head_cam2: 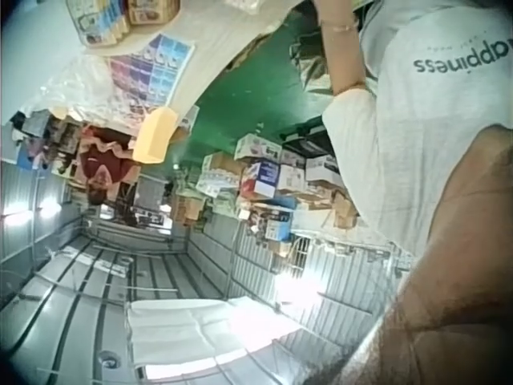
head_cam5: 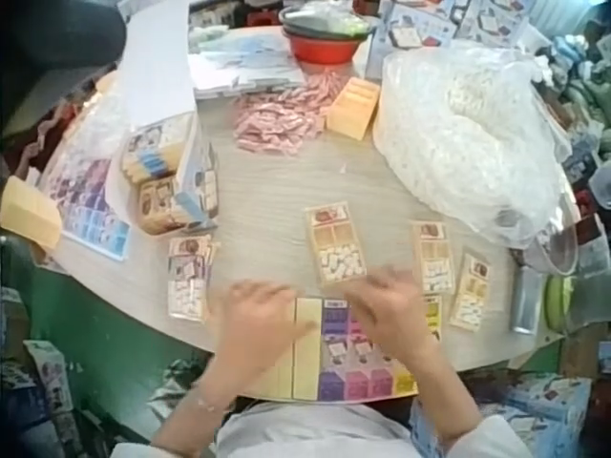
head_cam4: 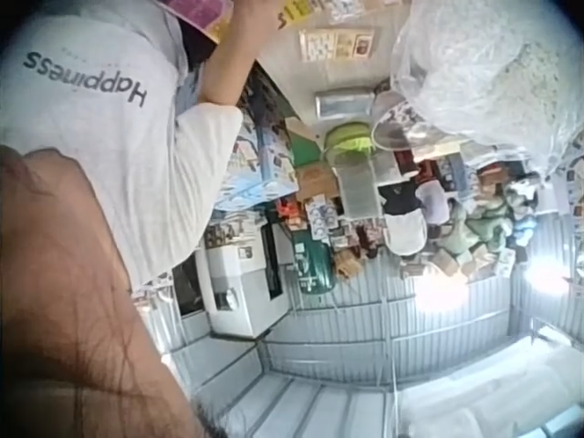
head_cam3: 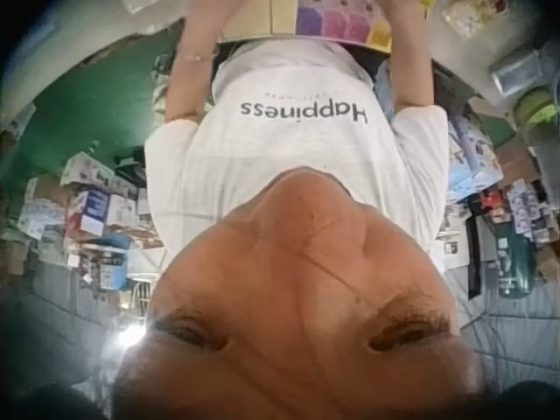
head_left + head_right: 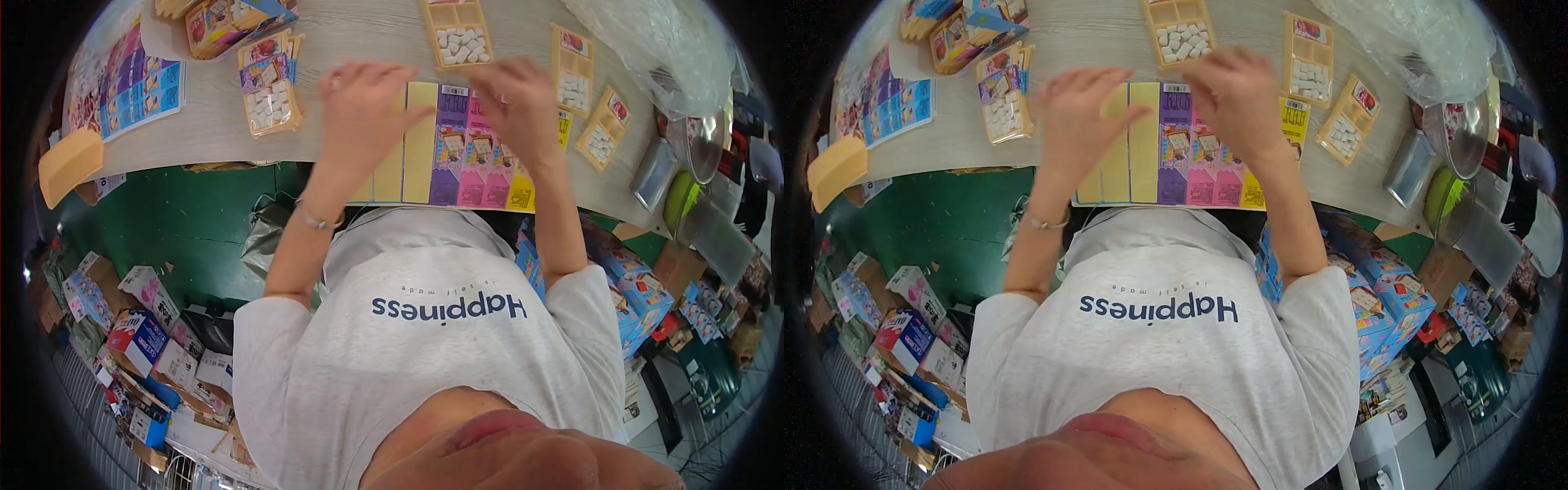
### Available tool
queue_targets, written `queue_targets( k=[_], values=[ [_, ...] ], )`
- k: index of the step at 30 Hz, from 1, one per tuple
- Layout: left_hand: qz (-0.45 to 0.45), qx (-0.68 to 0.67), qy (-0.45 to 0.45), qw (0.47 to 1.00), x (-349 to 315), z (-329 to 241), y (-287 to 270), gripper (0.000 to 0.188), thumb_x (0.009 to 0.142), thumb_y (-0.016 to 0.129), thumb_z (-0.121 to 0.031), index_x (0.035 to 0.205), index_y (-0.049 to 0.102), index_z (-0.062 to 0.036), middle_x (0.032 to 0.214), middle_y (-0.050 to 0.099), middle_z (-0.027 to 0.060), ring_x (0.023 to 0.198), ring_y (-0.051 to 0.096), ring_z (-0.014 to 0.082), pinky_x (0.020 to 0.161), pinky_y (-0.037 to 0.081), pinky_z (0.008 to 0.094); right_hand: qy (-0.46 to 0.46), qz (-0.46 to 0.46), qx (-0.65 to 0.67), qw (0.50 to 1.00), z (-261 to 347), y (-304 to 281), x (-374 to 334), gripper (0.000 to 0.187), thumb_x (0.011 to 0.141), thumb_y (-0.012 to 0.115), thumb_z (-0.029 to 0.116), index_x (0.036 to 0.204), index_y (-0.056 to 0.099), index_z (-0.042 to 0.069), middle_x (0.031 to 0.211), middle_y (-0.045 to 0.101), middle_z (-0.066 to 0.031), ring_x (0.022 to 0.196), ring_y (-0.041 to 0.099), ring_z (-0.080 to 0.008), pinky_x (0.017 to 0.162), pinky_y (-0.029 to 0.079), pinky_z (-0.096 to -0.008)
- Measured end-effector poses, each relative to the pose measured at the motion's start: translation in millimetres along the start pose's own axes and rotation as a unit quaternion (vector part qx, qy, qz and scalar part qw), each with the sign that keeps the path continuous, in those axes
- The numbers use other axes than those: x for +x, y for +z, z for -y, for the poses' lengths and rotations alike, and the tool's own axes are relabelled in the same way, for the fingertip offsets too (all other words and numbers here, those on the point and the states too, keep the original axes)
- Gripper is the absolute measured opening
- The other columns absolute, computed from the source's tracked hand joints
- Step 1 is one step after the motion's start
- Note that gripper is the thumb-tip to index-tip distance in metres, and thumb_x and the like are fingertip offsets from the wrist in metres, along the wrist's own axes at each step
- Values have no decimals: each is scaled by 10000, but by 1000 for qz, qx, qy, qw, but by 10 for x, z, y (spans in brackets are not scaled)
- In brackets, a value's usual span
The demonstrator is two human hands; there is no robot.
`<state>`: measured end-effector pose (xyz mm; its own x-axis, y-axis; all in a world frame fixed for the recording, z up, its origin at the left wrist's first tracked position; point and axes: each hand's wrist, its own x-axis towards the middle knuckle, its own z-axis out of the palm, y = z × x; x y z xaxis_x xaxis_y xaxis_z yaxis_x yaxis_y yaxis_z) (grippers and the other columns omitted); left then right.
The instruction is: Assembling toy kits by picking components into plastic trays and packing them into cardboard boxes.
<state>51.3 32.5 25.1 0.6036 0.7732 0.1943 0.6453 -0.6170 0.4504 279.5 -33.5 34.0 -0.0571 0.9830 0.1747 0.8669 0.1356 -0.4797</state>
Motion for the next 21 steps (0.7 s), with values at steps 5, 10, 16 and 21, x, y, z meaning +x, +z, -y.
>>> queue_targets(
  k=[5, 10, 16, 21],
  values=[
    [-14, -44, 9, 999, 65, 32, 408, 275, 769, 807, -328, 964, 721, -155, 1024, 669, -4, 1045, 552, 216, 1010, 274, 447, -34, -19, -76, 996, 53, 330, -126, 304, 830, 741, 180, 1132, 711, 150, 996, 674, -47, 966, 604, -279, 845, 463, -415],
    [0, -98, 30, 995, 96, 106, 475, 175, 840, 762, -272, 946, 712, -142, 944, 683, -20, 1024, 550, 213, 1004, 273, 433, -32, -45, 16, 998, -64, 483, -130, 280, 837, 735, 177, 1117, 730, 171, 958, 661, -11, 955, 603, -256, 850, 453, -400],
    [-8, -102, 26, 994, 117, 61, 483, 100, 888, 697, -252, 896, 713, -154, 886, 678, -10, 1034, 556, 226, 995, 268, 455, -175, -127, -89, 972, -219, 503, -260, 339, 795, 743, 161, 1133, 752, 190, 983, 664, 52, 925, 591, -180, 859, 451, -366],
    [-10, -66, 28, 997, 109, 30, 514, 85, 896, 685, -233, 913, 694, -151, 927, 676, -2, 1042, 548, 238, 985, 276, 469, -227, -116, -83, 963, -264, 466, -180, 342, 712, 760, 148, 1052, 744, 172, 1005, 664, 58, 935, 597, -165, 855, 455, -349]
  ],
)
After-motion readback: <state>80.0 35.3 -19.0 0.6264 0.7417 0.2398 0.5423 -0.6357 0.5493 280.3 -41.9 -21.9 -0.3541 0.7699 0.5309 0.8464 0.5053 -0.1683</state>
